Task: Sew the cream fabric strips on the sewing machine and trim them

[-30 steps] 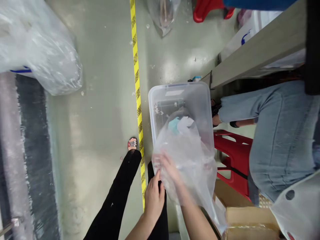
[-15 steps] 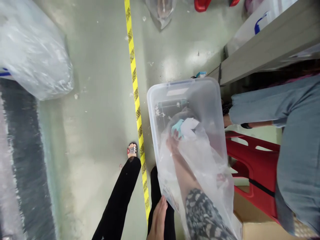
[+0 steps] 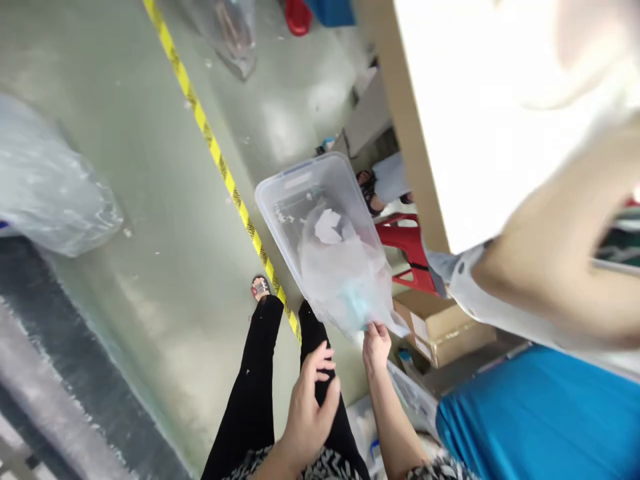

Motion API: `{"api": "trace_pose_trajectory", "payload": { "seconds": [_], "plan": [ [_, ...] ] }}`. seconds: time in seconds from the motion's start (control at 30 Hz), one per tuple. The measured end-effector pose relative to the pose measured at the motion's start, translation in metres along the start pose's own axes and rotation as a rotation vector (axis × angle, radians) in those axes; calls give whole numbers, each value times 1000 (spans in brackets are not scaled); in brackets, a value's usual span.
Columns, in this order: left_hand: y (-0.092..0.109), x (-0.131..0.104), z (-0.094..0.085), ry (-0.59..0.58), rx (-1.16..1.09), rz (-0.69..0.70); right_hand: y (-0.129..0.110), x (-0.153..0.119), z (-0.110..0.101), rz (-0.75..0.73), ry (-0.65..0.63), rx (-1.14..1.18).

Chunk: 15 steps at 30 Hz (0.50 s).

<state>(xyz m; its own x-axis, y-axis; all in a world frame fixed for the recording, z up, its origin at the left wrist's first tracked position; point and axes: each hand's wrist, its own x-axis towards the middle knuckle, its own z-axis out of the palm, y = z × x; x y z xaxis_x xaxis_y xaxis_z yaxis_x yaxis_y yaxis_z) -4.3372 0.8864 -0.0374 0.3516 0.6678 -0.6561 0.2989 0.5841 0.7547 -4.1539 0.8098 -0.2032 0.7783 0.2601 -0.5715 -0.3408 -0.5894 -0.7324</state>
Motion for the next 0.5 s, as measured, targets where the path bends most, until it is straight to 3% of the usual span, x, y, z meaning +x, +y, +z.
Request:
{"api": "trace_pose_trajectory", "payload": {
  "seconds": [0.1,0.23,0.37,0.5],
  "plan": [
    [16,-6,-19,-41,61,-20,-15,-36,-44,58,142,181],
    [30,-16,-24,-110,138,19,-26,-71,-83,109,256,359],
    [37,-26,-12,-169,196,42,-27,-87,-101,139,311,462],
    [32,-34,1,-209,246,51,-28,-94,-109,169,294,473]
  ]
}}
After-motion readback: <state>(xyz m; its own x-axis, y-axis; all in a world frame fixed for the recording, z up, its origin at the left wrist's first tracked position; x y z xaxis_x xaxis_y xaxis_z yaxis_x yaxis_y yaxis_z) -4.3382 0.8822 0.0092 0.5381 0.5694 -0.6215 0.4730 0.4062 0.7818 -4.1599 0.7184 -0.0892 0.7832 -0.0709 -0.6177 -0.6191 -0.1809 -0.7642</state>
